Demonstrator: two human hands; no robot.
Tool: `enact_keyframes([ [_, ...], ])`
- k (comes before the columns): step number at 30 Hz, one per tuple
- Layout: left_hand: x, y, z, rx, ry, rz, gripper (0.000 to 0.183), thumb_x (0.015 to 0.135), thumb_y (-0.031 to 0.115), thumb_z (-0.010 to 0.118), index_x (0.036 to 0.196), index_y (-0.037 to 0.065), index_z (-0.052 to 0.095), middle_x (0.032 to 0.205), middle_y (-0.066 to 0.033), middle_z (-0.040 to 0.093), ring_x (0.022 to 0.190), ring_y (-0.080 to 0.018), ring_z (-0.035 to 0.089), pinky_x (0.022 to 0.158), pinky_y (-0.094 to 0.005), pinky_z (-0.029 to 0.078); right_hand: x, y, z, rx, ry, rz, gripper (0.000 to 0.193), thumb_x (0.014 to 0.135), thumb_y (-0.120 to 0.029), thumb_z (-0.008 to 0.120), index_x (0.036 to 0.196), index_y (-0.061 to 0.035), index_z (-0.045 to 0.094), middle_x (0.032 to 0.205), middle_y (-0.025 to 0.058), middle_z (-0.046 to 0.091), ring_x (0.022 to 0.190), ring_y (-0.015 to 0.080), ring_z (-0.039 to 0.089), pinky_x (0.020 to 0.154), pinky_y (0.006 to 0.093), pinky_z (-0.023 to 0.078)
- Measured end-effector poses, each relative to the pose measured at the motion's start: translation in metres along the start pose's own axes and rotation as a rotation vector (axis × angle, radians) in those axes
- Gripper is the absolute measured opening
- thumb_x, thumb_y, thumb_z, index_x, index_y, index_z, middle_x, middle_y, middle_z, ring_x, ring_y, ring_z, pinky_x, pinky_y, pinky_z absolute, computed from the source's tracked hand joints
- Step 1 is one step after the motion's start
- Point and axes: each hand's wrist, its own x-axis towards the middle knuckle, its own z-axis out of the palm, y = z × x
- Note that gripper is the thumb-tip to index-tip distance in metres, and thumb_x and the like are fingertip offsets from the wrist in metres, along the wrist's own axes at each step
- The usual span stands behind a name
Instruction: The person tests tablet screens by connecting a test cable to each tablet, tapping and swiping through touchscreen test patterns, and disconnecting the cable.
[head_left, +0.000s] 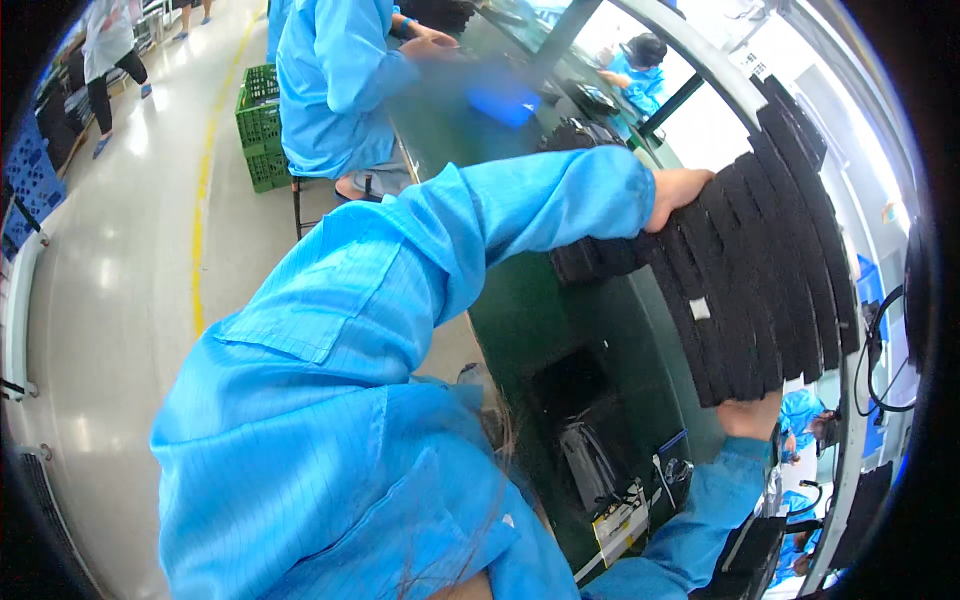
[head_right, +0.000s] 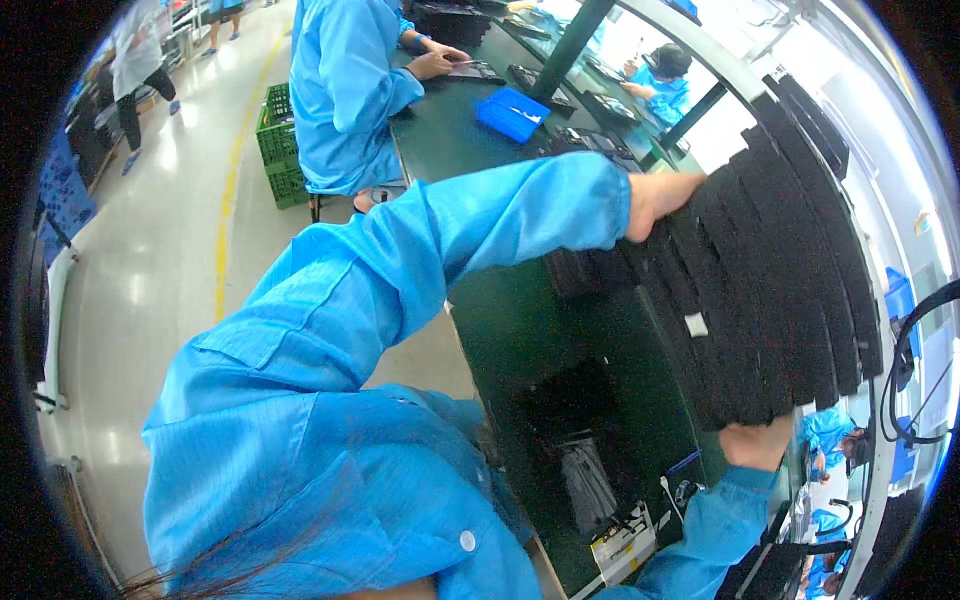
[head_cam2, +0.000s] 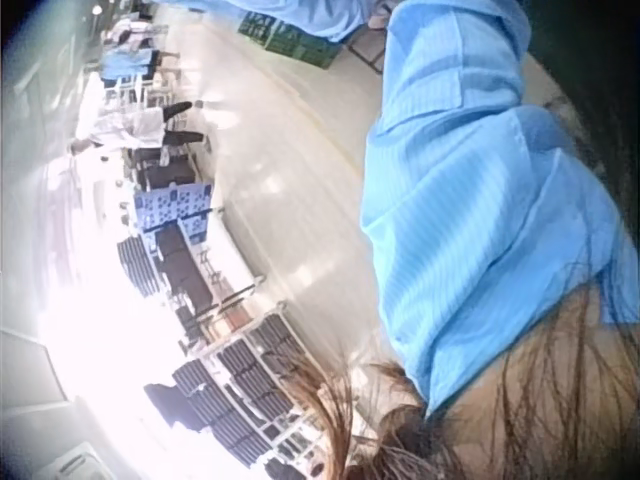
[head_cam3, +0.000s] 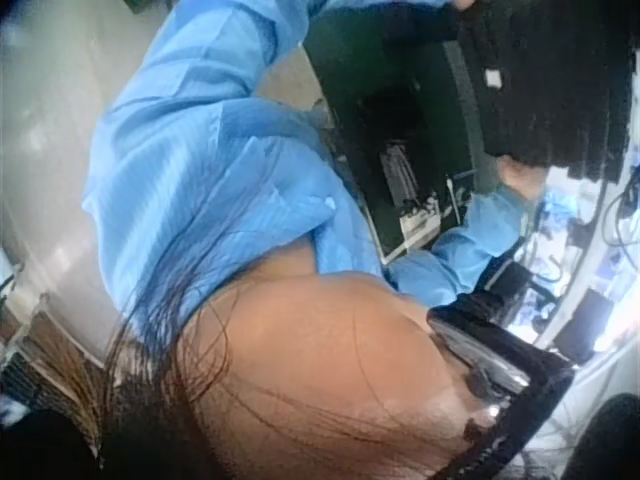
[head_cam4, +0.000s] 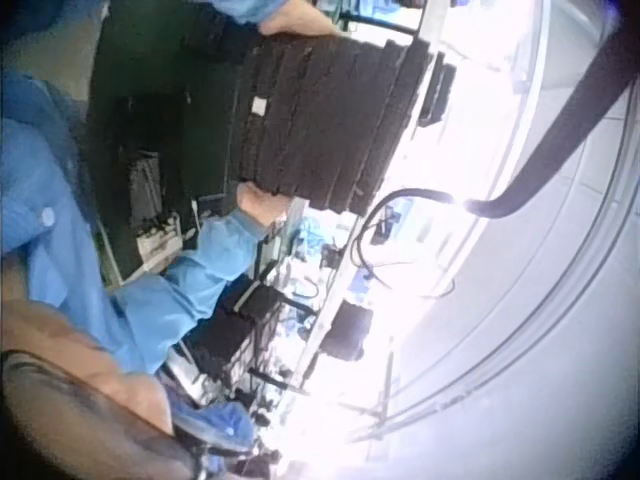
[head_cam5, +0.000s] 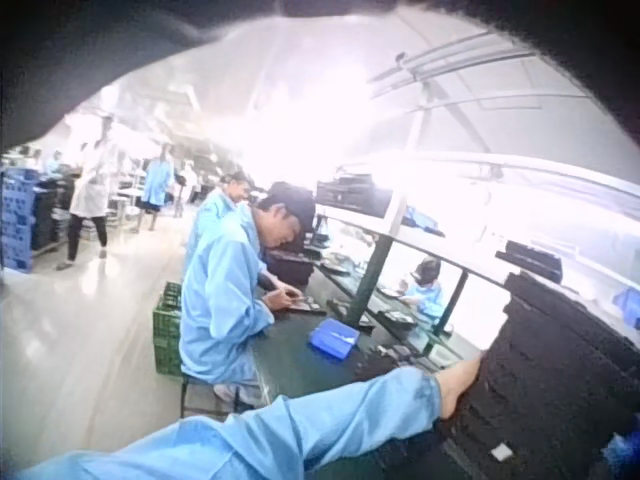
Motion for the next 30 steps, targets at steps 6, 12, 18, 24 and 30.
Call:
enact_keyframes([
  [6,0.011,0.069,-0.067,0.089,0.154,0.065,0.037,0.089,0.033,0.043,0.094,0.003,0.065,0.09,-0.0145,0.067,0.075,-0.0272,0.065,0.073,-0.0439,0.051,0.061,0.019,0.071,0.061,-0.372,0.147,0.04,0.089,-0.032,0.044,0.116,-0.0062,0.058,0.121,0.0116,0.056,0.113,0.0307,0.052,0.101,0.0507,0.034],
  [12,0.024,0.11,-0.131,0.195,0.33,0.146,0.038,0.091,0.033,0.039,0.092,0.006,0.065,0.091,-0.0109,0.067,0.079,-0.0264,0.064,0.077,-0.0438,0.048,0.124,0.042,0.117,0.082,-0.167,0.054,0.047,0.09,-0.042,0.04,0.117,-0.0082,0.057,0.123,0.0092,0.055,0.112,0.0304,0.052,0.101,0.0492,0.034],
  [18,0.022,0.121,-0.155,0.115,0.318,0.118,0.034,0.09,0.029,0.042,0.094,0.004,0.065,0.092,-0.0118,0.067,0.079,-0.0263,0.065,0.078,-0.0433,0.05,0.137,0.051,0.141,0.111,-0.171,0.087,0.041,0.09,-0.035,0.043,0.115,-0.0059,0.057,0.124,0.0118,0.054,0.116,0.0306,0.05,0.102,0.0508,0.032],
  [24,0.013,0.117,-0.156,0.131,0.319,0.059,0.038,0.089,0.033,0.042,0.097,0.003,0.064,0.098,-0.0139,0.066,0.086,-0.0283,0.064,0.082,-0.0469,0.048,0.132,0.057,0.146,0.064,-0.157,0.106,0.047,0.092,-0.043,0.038,0.123,-0.0097,0.051,0.128,0.0069,0.051,0.117,0.0285,0.047,0.104,0.0469,0.031],
  [30,0.044,0.116,-0.202,0.209,0.28,0.094,0.037,0.089,0.032,0.044,0.097,0.002,0.065,0.101,-0.0135,0.065,0.09,-0.0281,0.062,0.087,-0.0469,0.045,0.129,0.053,0.129,0.023,-0.1,0.17,0.056,0.091,-0.047,0.04,0.13,-0.0064,0.042,0.128,0.0108,0.049,0.12,0.0271,0.043,0.106,0.042,0.025],
])
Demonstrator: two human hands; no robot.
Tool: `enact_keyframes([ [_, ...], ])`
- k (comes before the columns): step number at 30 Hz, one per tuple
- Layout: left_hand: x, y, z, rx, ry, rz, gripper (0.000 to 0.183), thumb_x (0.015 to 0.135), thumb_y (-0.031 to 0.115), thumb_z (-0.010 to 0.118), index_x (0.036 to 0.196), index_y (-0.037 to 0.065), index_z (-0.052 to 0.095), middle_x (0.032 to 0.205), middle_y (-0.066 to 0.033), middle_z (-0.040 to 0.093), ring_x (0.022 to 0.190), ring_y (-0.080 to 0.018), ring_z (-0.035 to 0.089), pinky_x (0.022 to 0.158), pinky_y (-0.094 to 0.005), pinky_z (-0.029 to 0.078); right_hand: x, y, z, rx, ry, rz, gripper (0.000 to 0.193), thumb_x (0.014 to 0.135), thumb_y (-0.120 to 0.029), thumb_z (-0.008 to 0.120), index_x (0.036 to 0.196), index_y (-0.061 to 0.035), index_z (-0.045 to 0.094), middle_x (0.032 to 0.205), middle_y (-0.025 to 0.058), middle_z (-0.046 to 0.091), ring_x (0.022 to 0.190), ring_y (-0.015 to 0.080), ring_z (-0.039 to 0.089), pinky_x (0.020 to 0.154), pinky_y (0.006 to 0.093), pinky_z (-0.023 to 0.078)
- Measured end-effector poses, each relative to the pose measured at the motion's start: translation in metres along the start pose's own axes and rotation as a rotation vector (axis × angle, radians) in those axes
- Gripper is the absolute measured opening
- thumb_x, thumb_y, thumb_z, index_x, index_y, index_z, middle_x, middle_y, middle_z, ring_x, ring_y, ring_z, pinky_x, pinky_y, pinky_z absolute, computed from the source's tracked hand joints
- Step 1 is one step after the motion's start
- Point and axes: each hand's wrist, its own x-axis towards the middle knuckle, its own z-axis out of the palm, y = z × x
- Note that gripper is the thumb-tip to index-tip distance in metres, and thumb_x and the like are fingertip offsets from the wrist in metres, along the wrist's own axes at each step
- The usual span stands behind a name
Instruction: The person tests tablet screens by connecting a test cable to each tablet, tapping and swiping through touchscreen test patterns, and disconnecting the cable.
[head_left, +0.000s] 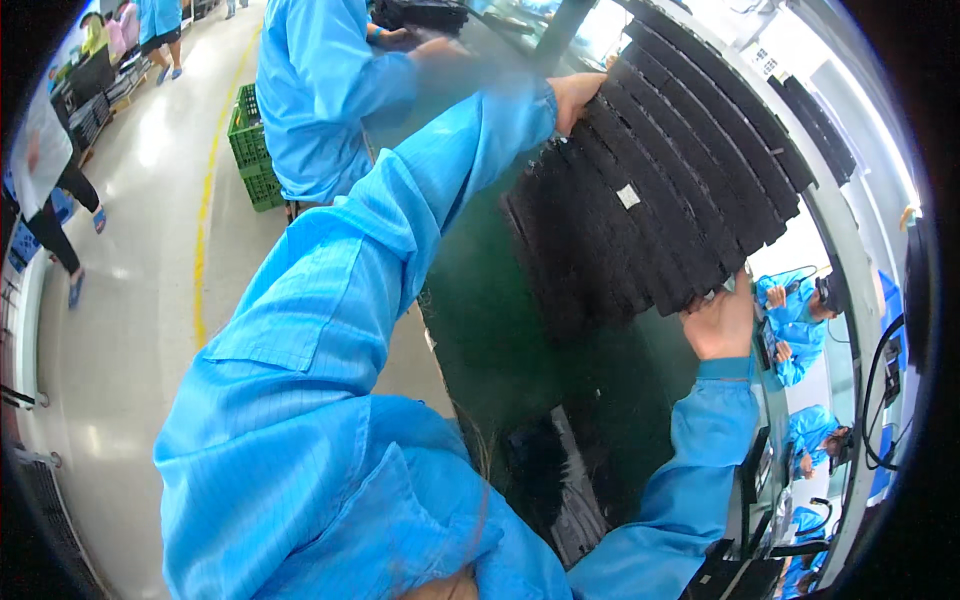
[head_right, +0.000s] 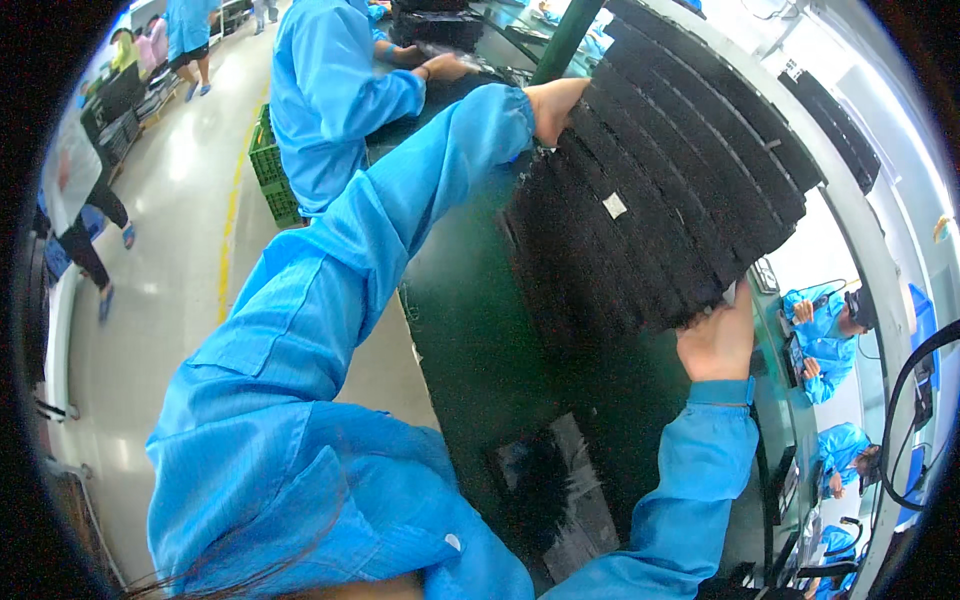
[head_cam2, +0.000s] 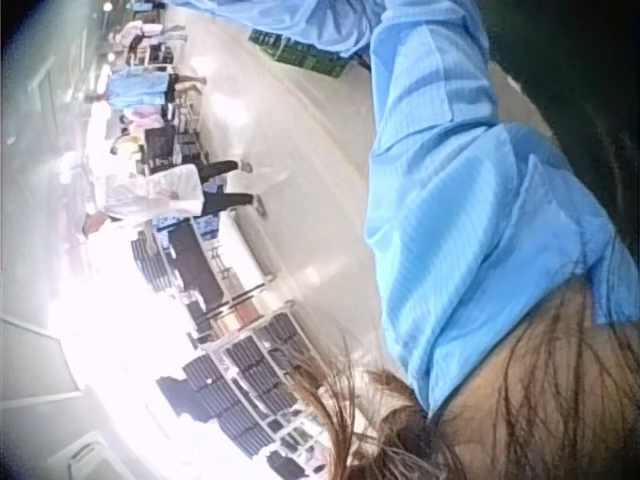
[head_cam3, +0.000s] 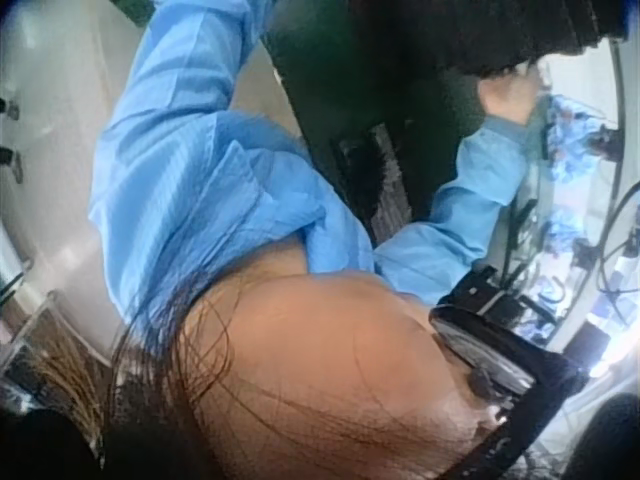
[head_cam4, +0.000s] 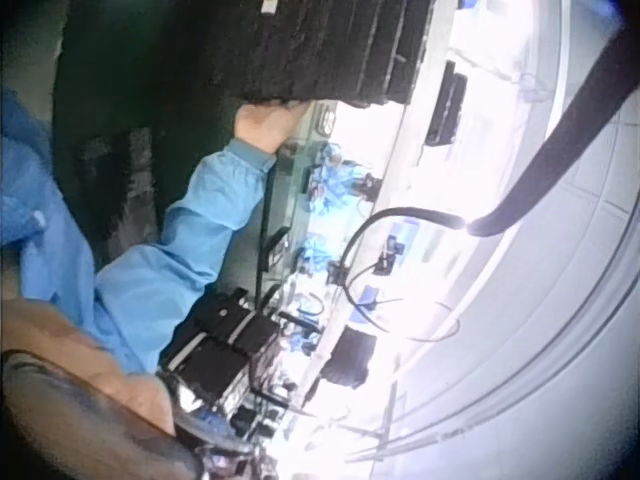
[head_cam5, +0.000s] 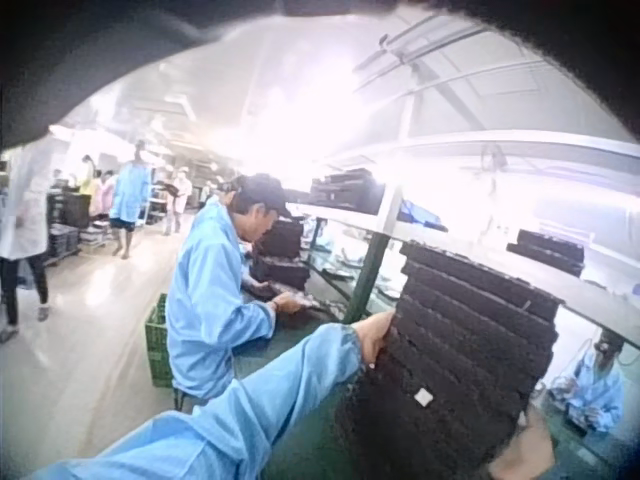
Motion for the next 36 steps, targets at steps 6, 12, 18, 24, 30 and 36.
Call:
enact_keyframes([
  [6,0.052,0.006,-0.067,0.407,-0.112,0.079,0.038,0.09,0.033,0.044,0.104,0.002,0.062,0.109,-0.0117,0.062,0.096,-0.0266,0.059,0.091,-0.0415,0.042,-0.02,-0.015,-0.051,-0.145,0.005,-0.051,0.07,0.089,-0.052,0.044,0.135,-0.0011,0.03,0.122,0.0145,0.045,0.115,0.0236,0.04,0.104,0.0344,0.023],
  [12,-0.018,0.005,-0.044,0.107,0.003,-0.015,0.043,0.091,0.049,0.036,0.094,0.01,0.056,0.081,-0.0107,0.055,0.081,-0.0291,0.054,0.069,-0.0454,0.041,-0.134,0.001,-0.144,-0.74,-0.074,-0.266,0.047,0.09,-0.033,0.052,0.122,0.0012,0.048,0.111,0.0144,0.057,0.102,0.0208,0.054,0.094,0.034,0.039],
  [18,-0.162,-0.054,0.025,0.519,0.189,0.898,0.041,0.093,0.034,0.042,0.113,0.001,0.056,0.111,-0.0122,0.058,0.099,-0.0238,0.055,0.087,-0.0344,0.042,-0.255,0.032,-0.258,-0.922,0.385,-0.047,0.023,0.089,-0.021,0.056,0.099,-0.0002,0.059,0.081,0.0042,0.06,0.069,0.0105,0.053,0.062,0.0241,0.043],
  [24,-0.237,-0.176,0.103,0.896,-0.337,0.338,0.03,0.089,0.019,0.055,0.113,0.002,0.057,0.106,-0.0107,0.057,0.091,-0.0191,0.058,0.079,-0.0295,0.046,-0.308,0.075,-0.312,-0.988,0.55,0.022,0.018,0.088,-0.015,0.057,0.097,0.0004,0.06,0.078,0.0023,0.058,0.064,0.0079,0.051,0.055,0.0209,0.04],
  [30,-0.223,-0.241,0.133,1.053,-0.364,0.044,0.039,0.089,0.027,0.055,0.119,0.003,0.053,0.111,-0.0132,0.051,0.085,-0.0187,0.057,0.075,-0.0278,0.047,-0.289,0.089,-0.32,-1.067,0.593,0.016,0.022,0.087,-0.014,0.056,0.105,-0.0007,0.059,0.077,0.0007,0.056,0.063,0.006,0.049,0.052,0.0205,0.037],
  [36,-0.208,-0.255,0.128,1.231,-0.303,0.209,0.043,0.087,0.032,0.058,0.117,0.001,0.054,0.109,-0.0143,0.052,0.08,-0.0208,0.057,0.073,-0.0314,0.046,-0.282,0.102,-0.304,-1.145,0.483,-0.065,0.018,0.085,-0.006,0.056,0.103,-0.0024,0.059,0.077,0.0017,0.055,0.064,0.0076,0.048,0.056,0.0211,0.038],
])
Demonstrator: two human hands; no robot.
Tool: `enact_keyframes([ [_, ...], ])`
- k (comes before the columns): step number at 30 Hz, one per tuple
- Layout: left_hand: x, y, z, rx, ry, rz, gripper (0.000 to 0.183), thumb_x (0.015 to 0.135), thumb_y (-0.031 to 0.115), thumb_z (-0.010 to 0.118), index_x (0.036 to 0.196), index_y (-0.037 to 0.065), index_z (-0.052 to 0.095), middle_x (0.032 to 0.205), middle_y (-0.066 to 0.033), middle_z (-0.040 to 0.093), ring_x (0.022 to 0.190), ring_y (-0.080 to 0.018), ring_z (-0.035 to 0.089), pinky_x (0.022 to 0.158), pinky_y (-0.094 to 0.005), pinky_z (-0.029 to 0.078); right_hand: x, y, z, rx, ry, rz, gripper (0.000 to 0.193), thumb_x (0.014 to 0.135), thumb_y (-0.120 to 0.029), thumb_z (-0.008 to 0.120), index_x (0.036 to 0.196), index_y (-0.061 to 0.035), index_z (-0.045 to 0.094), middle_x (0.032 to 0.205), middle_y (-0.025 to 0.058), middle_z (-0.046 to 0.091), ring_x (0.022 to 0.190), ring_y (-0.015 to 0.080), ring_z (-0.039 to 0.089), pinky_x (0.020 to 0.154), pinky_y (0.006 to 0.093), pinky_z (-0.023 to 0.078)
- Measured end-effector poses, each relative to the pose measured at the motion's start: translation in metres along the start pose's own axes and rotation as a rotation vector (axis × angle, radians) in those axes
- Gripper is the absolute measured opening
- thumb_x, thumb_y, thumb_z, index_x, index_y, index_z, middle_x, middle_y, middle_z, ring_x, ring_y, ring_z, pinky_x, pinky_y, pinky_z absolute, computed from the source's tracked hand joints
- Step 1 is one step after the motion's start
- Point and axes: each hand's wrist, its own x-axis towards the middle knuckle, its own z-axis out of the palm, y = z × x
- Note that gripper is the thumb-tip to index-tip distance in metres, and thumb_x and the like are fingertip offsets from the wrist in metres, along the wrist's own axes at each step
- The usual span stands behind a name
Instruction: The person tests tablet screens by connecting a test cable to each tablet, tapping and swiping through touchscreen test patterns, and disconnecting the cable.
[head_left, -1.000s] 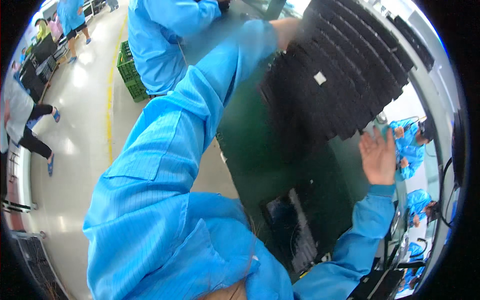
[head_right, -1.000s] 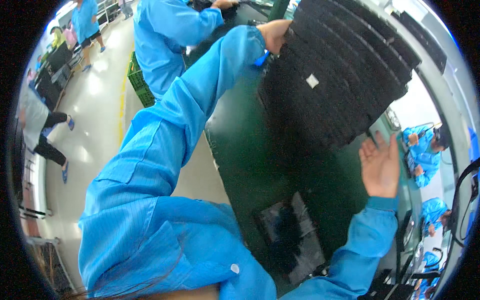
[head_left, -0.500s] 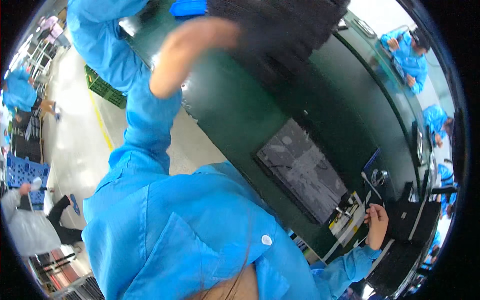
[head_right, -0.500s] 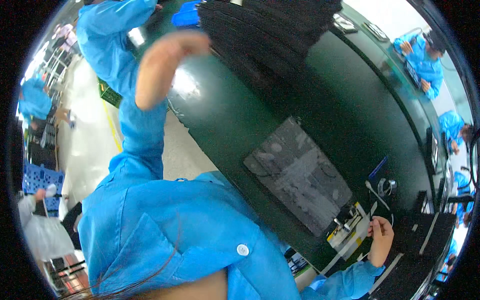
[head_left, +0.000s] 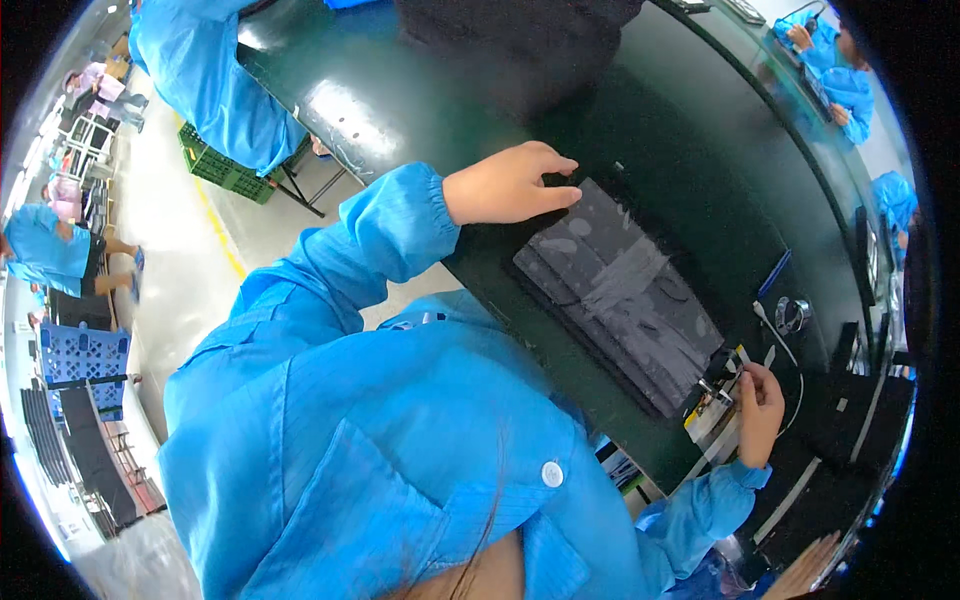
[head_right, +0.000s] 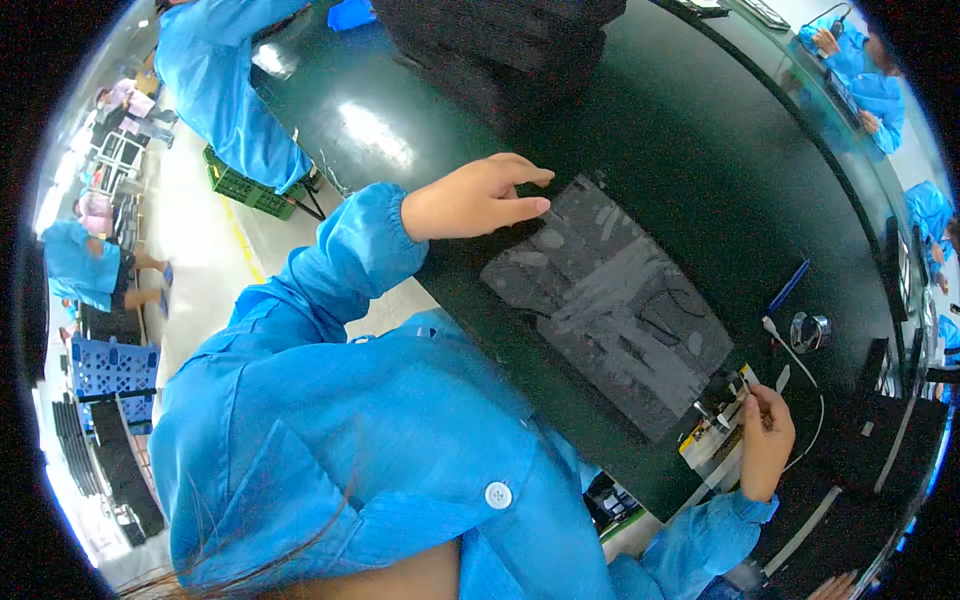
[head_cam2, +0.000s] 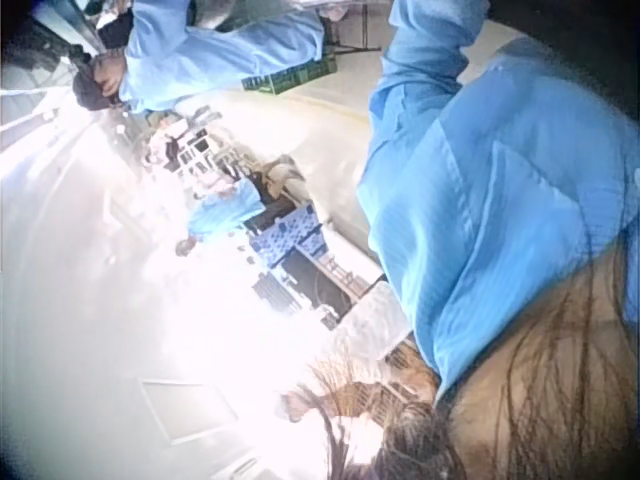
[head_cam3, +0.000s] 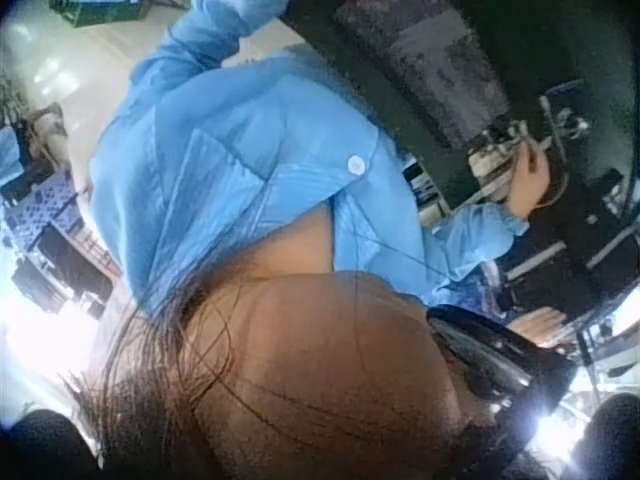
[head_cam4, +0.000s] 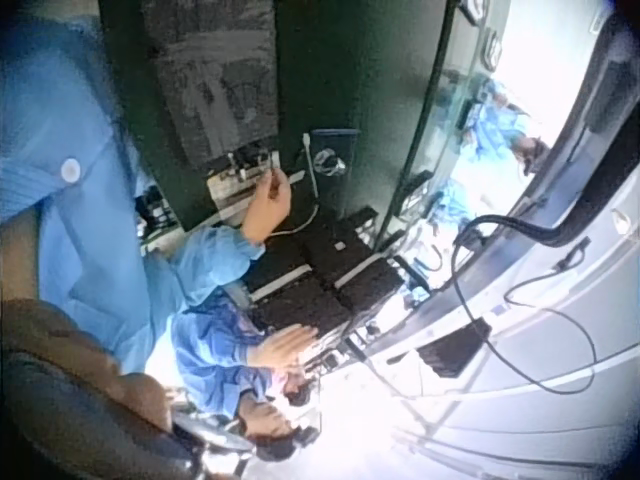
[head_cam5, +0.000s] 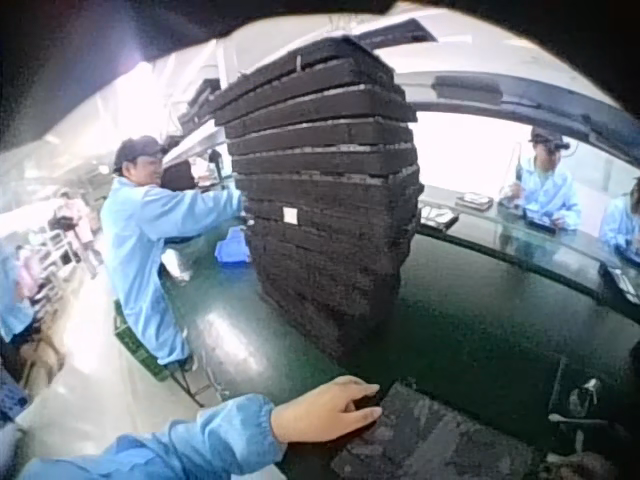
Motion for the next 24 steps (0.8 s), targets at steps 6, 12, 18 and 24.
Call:
enact_keyframes([
  [6,0.012,-0.002,0.0,-0.083,-0.074,-0.068,0.041,0.086,0.03,0.06,0.117,0.003,0.056,0.103,-0.0131,0.056,0.072,-0.0175,0.057,0.066,-0.0291,0.047,-0.022,-0.022,0.019,-0.113,-0.015,-0.1,0.043,0.071,0.002,0.064,0.113,-0.0056,0.053,0.083,0.0029,0.052,0.073,0.0102,0.048,0.066,0.0229,0.04],
  [12,0.024,0.011,-0.004,-0.29,-0.138,-0.347,0.042,0.085,0.029,0.06,0.121,0.008,0.055,0.085,-0.0056,0.058,0.061,-0.0095,0.049,0.051,-0.0224,0.042,-0.039,-0.042,0.053,-0.244,0.22,-0.159,0.062,0.069,0.001,0.061,0.128,-0.0069,0.043,0.085,0.0052,0.05,0.075,0.014,0.048,0.069,0.0276,0.042],
  [18,0.03,0.021,-0.01,-0.3,-0.197,-0.427,0.041,0.085,0.03,0.058,0.122,0.012,0.055,0.073,-0.0046,0.052,0.058,-0.0098,0.044,0.049,-0.024,0.037,-0.034,-0.035,0.055,-0.12,0.25,-0.147,0.053,0.072,0.005,0.054,0.124,-0.0029,0.044,0.088,0.0061,0.051,0.073,0.0138,0.047,0.07,0.0267,0.042],
  [24,0.032,0.026,-0.012,-0.349,-0.202,-0.43,0.042,0.085,0.031,0.058,0.122,0.012,0.055,0.073,-0.0052,0.053,0.057,-0.01,0.044,0.051,-0.0236,0.038,-0.03,-0.023,0.051,-0.082,0.259,-0.081,0.048,0.073,0.004,0.051,0.121,0.0004,0.044,0.085,0.0055,0.049,0.074,0.0134,0.046,0.072,0.0269,0.041],
])
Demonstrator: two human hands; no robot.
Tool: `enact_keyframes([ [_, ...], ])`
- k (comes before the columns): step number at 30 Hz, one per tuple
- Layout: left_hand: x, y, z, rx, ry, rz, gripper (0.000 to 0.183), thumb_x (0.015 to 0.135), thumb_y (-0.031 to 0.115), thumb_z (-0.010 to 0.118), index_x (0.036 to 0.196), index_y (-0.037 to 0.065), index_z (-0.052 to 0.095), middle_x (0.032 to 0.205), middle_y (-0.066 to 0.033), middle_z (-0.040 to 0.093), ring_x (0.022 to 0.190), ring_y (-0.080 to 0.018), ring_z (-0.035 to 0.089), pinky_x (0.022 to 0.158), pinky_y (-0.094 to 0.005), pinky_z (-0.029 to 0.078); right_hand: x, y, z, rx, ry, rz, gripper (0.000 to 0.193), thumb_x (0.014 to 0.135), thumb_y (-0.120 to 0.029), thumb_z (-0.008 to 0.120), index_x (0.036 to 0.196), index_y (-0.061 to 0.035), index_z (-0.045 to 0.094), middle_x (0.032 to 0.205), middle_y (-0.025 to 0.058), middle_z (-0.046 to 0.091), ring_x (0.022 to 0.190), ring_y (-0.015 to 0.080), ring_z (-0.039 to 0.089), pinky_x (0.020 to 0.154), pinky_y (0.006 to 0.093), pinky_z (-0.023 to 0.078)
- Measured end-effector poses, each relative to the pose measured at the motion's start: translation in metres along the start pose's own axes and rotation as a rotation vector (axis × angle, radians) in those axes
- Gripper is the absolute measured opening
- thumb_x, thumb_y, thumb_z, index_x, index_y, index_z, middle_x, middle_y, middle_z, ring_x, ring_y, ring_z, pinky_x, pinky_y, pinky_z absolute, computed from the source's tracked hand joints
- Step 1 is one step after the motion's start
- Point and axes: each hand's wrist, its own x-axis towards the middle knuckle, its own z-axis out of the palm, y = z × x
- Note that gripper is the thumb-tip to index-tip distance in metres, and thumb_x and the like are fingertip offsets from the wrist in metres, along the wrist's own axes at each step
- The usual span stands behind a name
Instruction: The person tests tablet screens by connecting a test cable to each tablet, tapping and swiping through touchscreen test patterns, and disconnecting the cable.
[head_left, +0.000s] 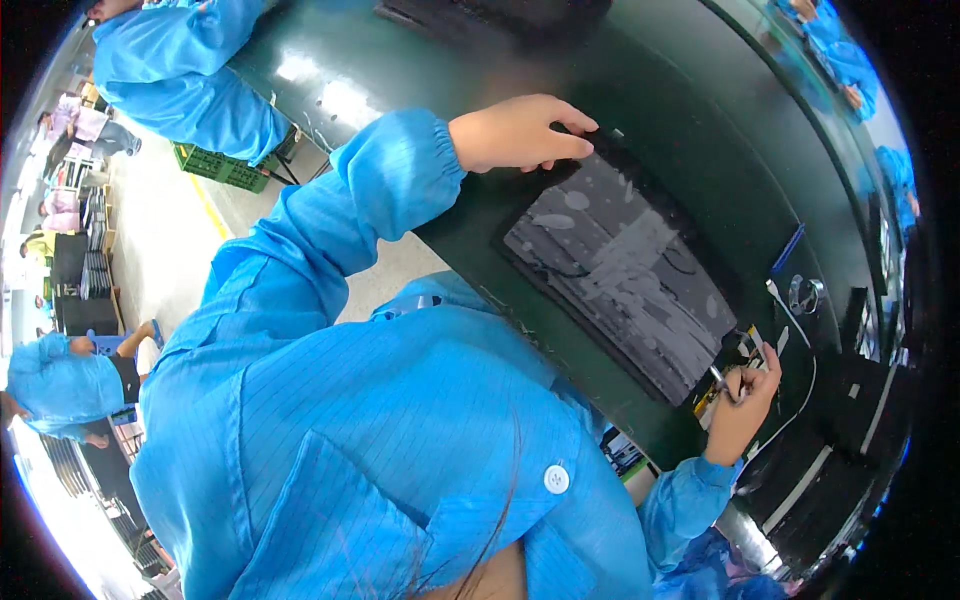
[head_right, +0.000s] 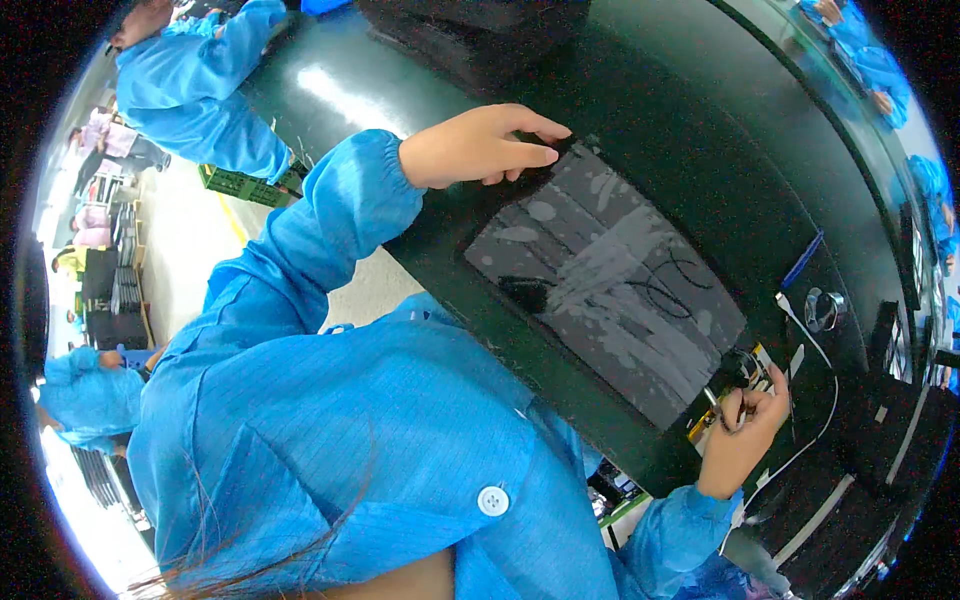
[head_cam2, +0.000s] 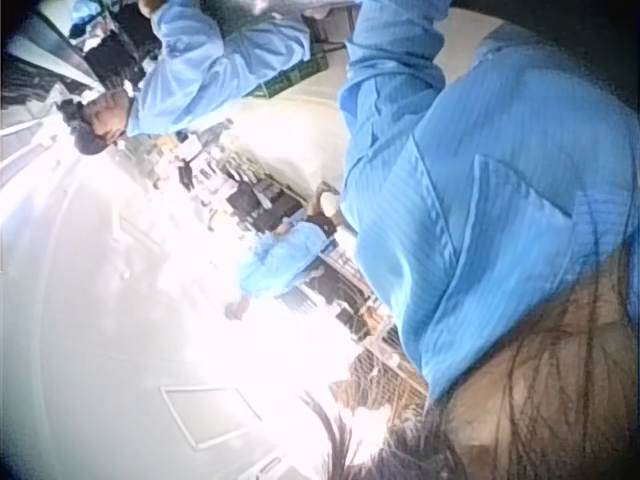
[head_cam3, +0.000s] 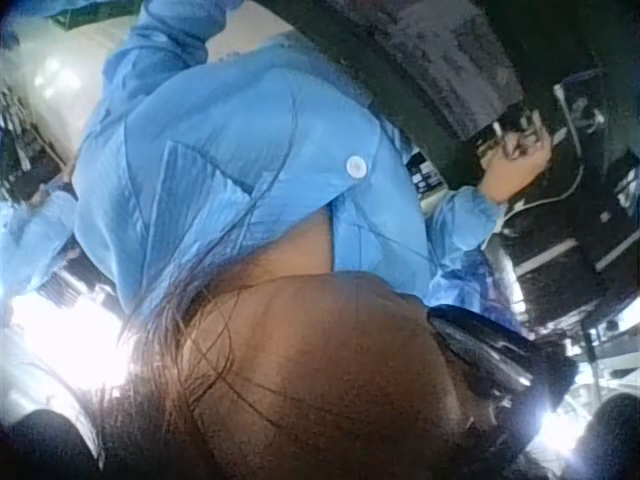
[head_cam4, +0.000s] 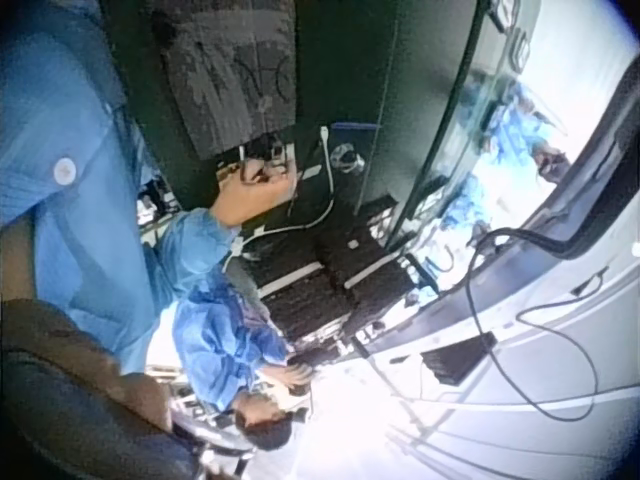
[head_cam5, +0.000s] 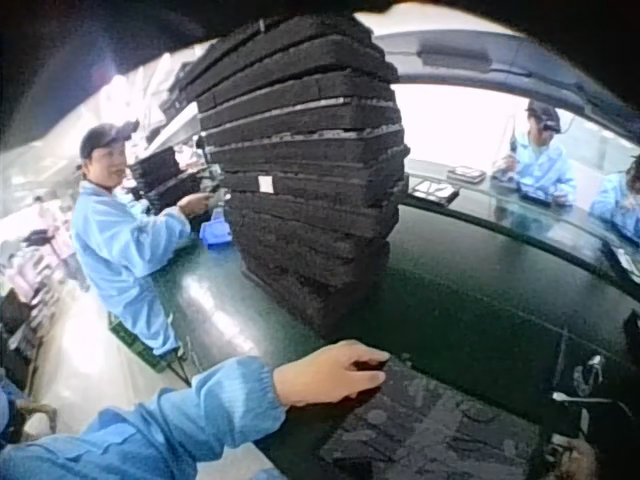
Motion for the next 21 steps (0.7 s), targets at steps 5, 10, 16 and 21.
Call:
enact_keyframes([
  [5,0.003,-0.003,-0.002,0.035,-0.015,-0.013,0.042,0.085,0.03,0.059,0.122,0.01,0.055,0.074,-0.0056,0.053,0.058,-0.0103,0.046,0.052,-0.0232,0.039,0.009,-0.004,0.001,-0.169,-0.012,-0.024,0.047,0.074,0.001,0.051,0.12,-0.0019,0.045,0.08,0.0059,0.047,0.068,0.0145,0.045,0.067,0.0278,0.04],
  [10,0.011,-0.02,0.004,0.109,0.073,0.28,0.042,0.084,0.028,0.062,0.121,0.01,0.055,0.089,-0.0085,0.059,0.063,-0.0126,0.053,0.058,-0.0256,0.045,0.014,-0.007,0.002,-0.295,-0.07,0.055,0.045,0.076,-0.001,0.051,0.12,-0.0018,0.045,0.087,0.0113,0.053,0.072,0.0198,0.051,0.069,0.0318,0.042],
  [16,0.007,-0.033,0.006,0.4,0.248,0.384,0.042,0.083,0.029,0.062,0.116,0.003,0.056,0.11,-0.0149,0.055,0.082,-0.0214,0.058,0.074,-0.0304,0.048,0.013,-0.011,0.005,-0.312,-0.017,0.038,0.045,0.078,-0.005,0.054,0.12,-0.0006,0.041,0.094,0.0154,0.056,0.082,0.0239,0.056,0.075,0.0345,0.043],
  [21,-0.017,-0.027,0.012,0.64,0.302,0.387,0.048,0.085,0.039,0.057,0.109,-0.003,0.057,0.116,-0.018,0.05,0.1,-0.0325,0.054,0.086,-0.037,0.045,-0.022,-0.049,-0.023,-0.36,0.032,0.464,0.042,0.083,-0.009,0.056,0.12,0.0008,0.039,0.102,0.0182,0.055,0.086,0.0243,0.056,0.076,0.0301,0.044],
])
